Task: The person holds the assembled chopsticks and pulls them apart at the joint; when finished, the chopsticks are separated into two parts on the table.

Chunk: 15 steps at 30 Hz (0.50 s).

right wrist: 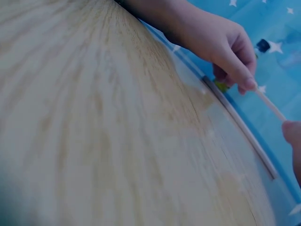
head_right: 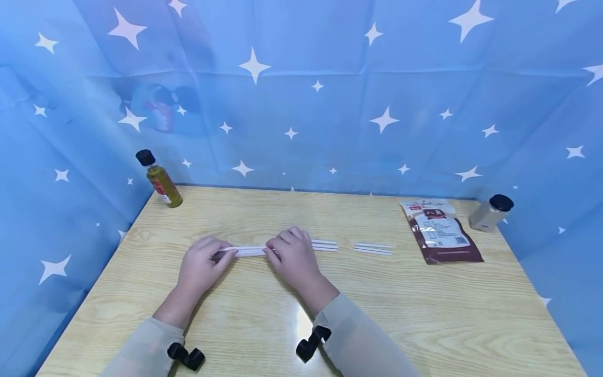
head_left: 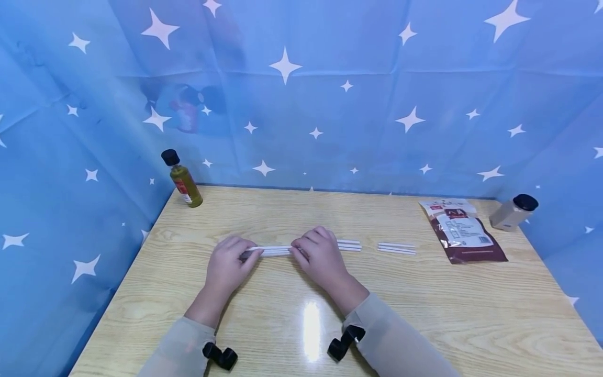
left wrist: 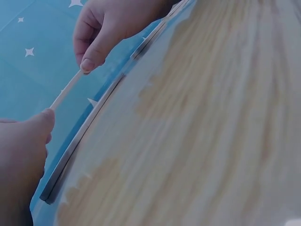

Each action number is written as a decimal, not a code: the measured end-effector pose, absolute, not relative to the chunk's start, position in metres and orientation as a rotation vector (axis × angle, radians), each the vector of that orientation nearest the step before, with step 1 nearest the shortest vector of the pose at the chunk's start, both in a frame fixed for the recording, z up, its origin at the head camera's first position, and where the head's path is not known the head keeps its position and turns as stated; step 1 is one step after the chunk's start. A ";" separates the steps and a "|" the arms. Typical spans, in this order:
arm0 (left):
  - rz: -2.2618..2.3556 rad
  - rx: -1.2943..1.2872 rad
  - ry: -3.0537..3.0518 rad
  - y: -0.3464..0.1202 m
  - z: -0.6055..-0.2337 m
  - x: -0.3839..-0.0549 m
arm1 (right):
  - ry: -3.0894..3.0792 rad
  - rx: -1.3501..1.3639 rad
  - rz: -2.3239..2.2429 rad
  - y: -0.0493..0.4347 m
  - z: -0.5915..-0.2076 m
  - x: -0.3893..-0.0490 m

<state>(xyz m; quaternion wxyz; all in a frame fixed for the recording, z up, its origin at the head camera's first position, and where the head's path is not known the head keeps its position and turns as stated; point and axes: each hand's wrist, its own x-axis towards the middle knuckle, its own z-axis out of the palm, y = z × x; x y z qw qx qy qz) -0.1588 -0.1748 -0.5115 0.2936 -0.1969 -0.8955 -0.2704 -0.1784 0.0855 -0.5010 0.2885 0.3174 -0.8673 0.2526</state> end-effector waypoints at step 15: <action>-0.651 -0.543 -2.331 -0.152 -0.515 -0.163 | -2.305 0.792 0.653 0.105 -0.503 -0.175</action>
